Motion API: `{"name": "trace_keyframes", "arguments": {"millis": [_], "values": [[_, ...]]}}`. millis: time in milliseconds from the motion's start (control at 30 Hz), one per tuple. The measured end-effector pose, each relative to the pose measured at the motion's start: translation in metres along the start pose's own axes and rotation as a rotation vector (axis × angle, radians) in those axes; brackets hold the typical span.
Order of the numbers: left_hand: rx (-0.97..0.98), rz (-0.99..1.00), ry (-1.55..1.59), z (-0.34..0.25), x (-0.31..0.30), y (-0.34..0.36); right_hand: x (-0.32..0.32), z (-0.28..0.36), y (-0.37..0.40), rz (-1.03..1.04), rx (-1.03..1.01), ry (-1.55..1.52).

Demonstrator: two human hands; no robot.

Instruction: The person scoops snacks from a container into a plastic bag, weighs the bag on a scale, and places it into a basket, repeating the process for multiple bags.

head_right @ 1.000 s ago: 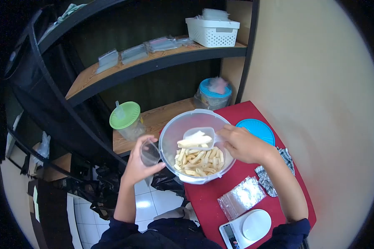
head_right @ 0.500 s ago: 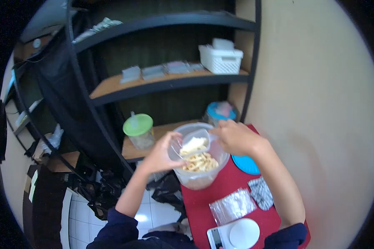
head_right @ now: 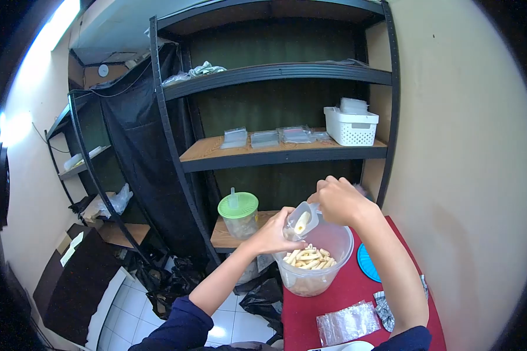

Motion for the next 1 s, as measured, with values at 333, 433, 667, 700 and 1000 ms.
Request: {"name": "trace_keyframes", "arguments": {"millis": [333, 433, 667, 700, 1000], "values": [[0.041, -0.045, 0.07, 0.003, 0.007, -0.006, -0.021, 0.004, 0.006, -0.094, -0.011, 0.108], [0.032, -0.048, 0.087, 0.003, 0.004, -0.006, -0.021, 0.008, 0.005, -0.108, -0.016, 0.135], [0.127, -0.115, 0.074, 0.003, -0.007, -0.014, -0.034, 0.018, 0.001, -0.269, -0.08, 0.227], [0.105, -0.099, 0.088, 0.004, -0.006, -0.015, -0.035, 0.022, 0.001, -0.317, -0.116, 0.245], [0.134, -0.059, 0.183, 0.003, 0.0, -0.026, -0.034, 0.023, -0.003, -0.197, 0.011, 0.343]]}}
Point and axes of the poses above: each hand's wrist, its own y-axis away from the middle knuckle, its own x-axis out of the palm, z = x × y, the point moved 7 cm from there along -y, towards the middle knuckle, and after that the axes turned 8 degrees about -z, right-handed, at the moved point
